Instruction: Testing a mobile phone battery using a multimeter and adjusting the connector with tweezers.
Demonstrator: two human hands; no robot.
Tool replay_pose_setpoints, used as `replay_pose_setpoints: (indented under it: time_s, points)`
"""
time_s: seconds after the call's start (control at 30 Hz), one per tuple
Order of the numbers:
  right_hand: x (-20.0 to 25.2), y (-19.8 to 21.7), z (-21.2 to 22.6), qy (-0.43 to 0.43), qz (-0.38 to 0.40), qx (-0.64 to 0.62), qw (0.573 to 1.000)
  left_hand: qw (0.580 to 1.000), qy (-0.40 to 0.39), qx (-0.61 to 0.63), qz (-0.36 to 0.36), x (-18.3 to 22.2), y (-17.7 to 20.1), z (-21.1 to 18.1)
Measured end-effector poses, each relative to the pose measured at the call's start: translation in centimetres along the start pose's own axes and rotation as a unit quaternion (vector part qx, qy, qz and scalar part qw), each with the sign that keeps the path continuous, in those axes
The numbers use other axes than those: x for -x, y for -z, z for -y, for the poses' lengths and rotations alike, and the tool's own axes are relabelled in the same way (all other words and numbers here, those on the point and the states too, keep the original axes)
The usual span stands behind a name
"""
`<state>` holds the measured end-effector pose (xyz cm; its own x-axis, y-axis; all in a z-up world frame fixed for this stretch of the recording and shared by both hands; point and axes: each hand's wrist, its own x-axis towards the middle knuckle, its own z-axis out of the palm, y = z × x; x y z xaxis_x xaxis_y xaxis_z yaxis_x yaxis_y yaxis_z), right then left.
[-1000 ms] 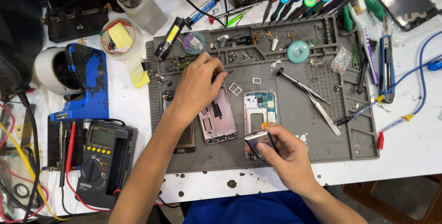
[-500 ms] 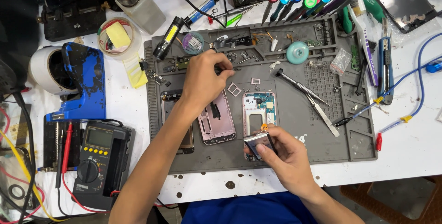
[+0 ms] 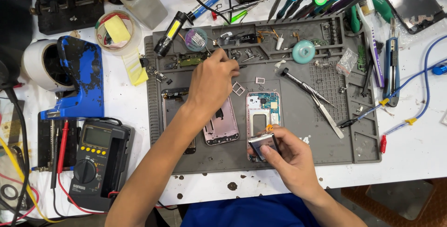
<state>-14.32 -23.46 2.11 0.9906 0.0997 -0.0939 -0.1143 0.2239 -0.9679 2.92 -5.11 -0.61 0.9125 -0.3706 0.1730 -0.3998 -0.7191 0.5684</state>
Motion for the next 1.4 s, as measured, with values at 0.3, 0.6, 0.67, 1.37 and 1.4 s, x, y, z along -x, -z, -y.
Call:
replay_pose_setpoints:
  time_s: [0.3,0.6,0.67,1.37,1.4]
  points:
    - [0.1,0.1,-0.4,-0.008,-0.003,-0.013,1.0,0.996,0.076,0.037,0.003,-0.1,1.6,-1.0]
    - [0.0,0.0,-0.3,-0.008,-0.007,-0.01,1.0,0.99,0.081,0.115,-0.013,2.7,6.0,-4.6]
    - [-0.1,-0.1,-0.3,-0.009,-0.006,-0.01,1.0,0.983,0.077,0.17,0.006,4.1,7.4,-6.3]
    - [0.5,0.8,-2.3,0.024,-0.029,0.012,0.999,0.797,0.199,0.57,0.001,11.5,3.6,-9.2]
    - [0.5,0.8,-2.2,0.022,-0.032,0.014,0.999,0.799,0.197,0.568,-0.004,11.6,3.5,-9.2]
